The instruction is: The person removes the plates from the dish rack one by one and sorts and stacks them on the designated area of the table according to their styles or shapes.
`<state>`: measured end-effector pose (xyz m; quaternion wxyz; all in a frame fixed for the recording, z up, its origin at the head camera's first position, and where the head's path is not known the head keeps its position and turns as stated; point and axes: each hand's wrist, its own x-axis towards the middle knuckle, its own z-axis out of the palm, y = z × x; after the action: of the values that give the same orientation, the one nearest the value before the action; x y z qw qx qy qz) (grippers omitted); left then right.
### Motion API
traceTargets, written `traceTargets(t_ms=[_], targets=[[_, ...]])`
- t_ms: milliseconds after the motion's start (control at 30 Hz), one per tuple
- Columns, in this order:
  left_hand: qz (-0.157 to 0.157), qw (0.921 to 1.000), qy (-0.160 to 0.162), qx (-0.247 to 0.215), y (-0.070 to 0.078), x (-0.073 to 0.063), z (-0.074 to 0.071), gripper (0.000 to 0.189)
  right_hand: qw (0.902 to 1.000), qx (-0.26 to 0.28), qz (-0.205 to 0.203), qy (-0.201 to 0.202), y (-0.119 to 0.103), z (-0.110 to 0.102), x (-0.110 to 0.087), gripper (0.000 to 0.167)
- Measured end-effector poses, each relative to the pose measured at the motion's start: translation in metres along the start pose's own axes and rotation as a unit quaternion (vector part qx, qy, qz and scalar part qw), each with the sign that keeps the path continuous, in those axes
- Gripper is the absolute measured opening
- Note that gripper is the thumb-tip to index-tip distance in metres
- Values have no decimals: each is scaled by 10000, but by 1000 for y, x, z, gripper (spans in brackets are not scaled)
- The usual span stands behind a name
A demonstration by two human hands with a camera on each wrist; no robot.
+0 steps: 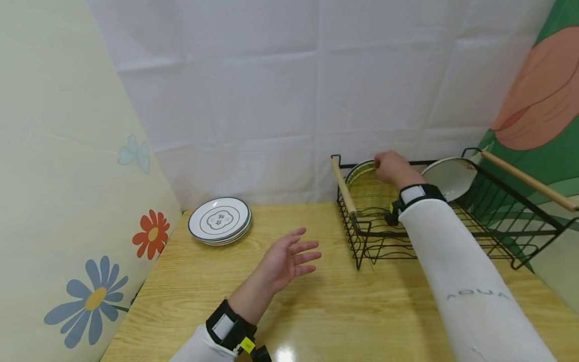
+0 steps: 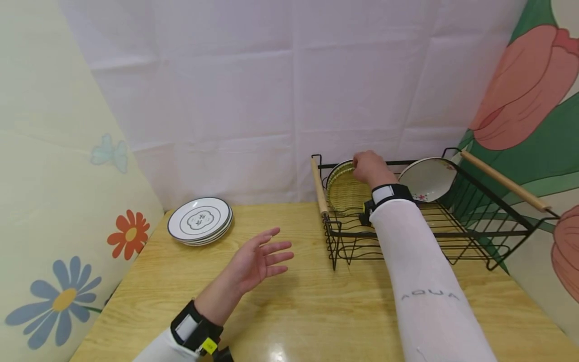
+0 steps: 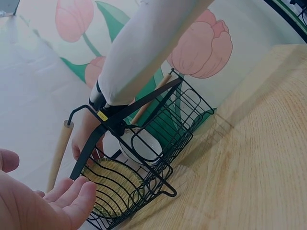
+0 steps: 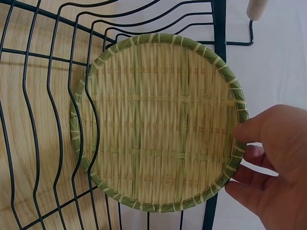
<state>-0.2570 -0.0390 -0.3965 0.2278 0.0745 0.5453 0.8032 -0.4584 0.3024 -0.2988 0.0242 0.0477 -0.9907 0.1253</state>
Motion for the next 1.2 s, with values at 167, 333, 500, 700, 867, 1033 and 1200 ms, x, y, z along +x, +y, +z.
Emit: traceTargets(t_ms=[167, 333, 500, 700, 867, 1033, 1200], targets=[[0, 10000, -9, -12, 1, 1, 0, 58, 9998, -54, 127, -111, 0, -1, -1, 41], [-2, 10000, -3, 18, 2, 3, -1, 58, 9996, -248, -13, -106, 2, -2, -4, 40], [-5, 10000, 9, 17, 4, 3, -3, 58, 9996, -233, -114, -99, 4, -6, -7, 41], [-14, 10000, 25, 15, 6, 4, -4, 57, 10000, 1, -44, -58, 7, -18, -12, 44], [39, 10000, -3, 37, 8, 6, -7, 58, 9999, 53, -98, 107, 7, -37, -12, 44], [124, 9999, 29, 38, 11, 8, -10, 58, 9996, 6, -252, 158, 5, -58, -13, 46], [119, 9999, 102, -33, 15, 8, -13, 56, 9990, -22, -386, 235, 0, -78, -17, 46]])
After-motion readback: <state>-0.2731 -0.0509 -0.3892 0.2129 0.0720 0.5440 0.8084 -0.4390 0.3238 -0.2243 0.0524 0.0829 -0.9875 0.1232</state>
